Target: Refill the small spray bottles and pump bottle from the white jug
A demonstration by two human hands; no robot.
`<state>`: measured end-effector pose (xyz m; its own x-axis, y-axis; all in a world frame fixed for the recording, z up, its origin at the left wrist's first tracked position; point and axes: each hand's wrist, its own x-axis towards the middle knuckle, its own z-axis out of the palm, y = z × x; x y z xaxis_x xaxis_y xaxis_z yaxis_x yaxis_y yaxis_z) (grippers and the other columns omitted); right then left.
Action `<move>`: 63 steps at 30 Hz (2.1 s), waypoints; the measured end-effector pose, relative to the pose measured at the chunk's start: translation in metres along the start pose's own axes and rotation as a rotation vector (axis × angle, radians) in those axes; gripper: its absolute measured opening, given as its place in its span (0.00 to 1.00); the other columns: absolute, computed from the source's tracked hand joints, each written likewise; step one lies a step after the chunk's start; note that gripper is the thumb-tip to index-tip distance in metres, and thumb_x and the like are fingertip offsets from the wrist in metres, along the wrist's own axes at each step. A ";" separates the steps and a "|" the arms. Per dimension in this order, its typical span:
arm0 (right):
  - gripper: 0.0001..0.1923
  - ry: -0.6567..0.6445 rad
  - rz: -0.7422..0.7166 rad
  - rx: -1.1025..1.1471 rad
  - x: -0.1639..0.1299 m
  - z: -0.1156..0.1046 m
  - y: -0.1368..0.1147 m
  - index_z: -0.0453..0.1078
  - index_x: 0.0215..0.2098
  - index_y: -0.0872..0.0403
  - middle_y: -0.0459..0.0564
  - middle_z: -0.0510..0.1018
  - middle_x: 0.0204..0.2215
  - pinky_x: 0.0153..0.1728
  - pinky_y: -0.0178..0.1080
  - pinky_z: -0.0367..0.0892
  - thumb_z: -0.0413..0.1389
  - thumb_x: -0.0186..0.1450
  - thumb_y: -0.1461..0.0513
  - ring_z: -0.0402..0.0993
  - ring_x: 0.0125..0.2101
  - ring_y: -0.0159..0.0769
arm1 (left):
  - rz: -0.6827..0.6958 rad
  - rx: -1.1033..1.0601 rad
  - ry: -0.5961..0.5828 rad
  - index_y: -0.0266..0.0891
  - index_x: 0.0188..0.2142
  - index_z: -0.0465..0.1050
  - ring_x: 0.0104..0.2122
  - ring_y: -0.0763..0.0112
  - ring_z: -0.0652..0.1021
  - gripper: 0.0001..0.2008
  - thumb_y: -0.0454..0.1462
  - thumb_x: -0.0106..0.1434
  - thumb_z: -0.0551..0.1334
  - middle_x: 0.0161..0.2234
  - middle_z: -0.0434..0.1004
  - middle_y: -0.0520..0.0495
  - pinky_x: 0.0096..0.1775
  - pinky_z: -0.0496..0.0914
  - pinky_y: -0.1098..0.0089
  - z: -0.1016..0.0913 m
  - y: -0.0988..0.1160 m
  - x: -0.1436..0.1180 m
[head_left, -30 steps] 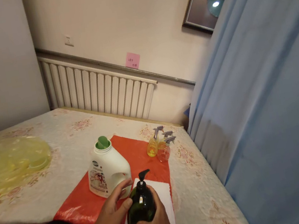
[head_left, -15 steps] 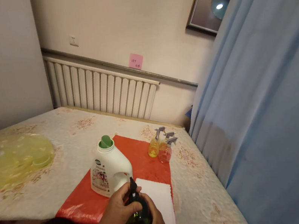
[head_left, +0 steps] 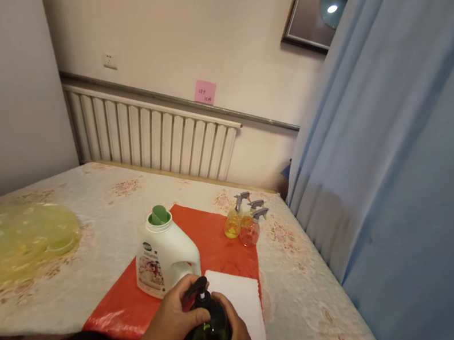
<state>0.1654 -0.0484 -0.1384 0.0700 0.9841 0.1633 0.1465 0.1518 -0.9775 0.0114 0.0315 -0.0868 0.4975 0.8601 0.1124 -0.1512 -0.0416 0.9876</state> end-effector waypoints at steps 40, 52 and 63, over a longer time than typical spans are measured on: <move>0.55 0.051 0.066 -0.143 -0.003 0.000 0.001 0.57 0.62 0.54 0.55 0.69 0.59 0.62 0.47 0.56 0.68 0.36 0.72 0.62 0.61 0.52 | 0.062 -0.017 0.086 0.40 0.44 0.72 0.39 0.63 0.76 0.18 0.38 0.53 0.68 0.36 0.76 0.50 0.40 0.70 0.68 -0.008 0.035 -0.004; 0.55 0.075 0.064 -0.156 -0.004 -0.002 0.002 0.58 0.62 0.52 0.53 0.71 0.57 0.60 0.47 0.60 0.68 0.36 0.72 0.66 0.59 0.52 | 0.169 0.019 0.387 0.40 0.44 0.71 0.38 0.58 0.81 0.20 0.44 0.54 0.68 0.39 0.81 0.45 0.39 0.76 0.65 -0.010 0.067 -0.017; 0.54 0.055 0.086 -0.168 -0.002 0.000 -0.005 0.57 0.62 0.53 0.54 0.70 0.58 0.61 0.46 0.58 0.67 0.37 0.72 0.64 0.59 0.51 | 0.148 0.019 0.390 0.40 0.44 0.73 0.37 0.60 0.81 0.19 0.43 0.54 0.69 0.38 0.82 0.47 0.37 0.76 0.68 -0.022 0.067 -0.015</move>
<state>0.1649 -0.0512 -0.1340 0.1424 0.9855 0.0918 0.3000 0.0454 -0.9528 -0.0249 0.0269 -0.0252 0.1103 0.9722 0.2068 -0.1788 -0.1852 0.9663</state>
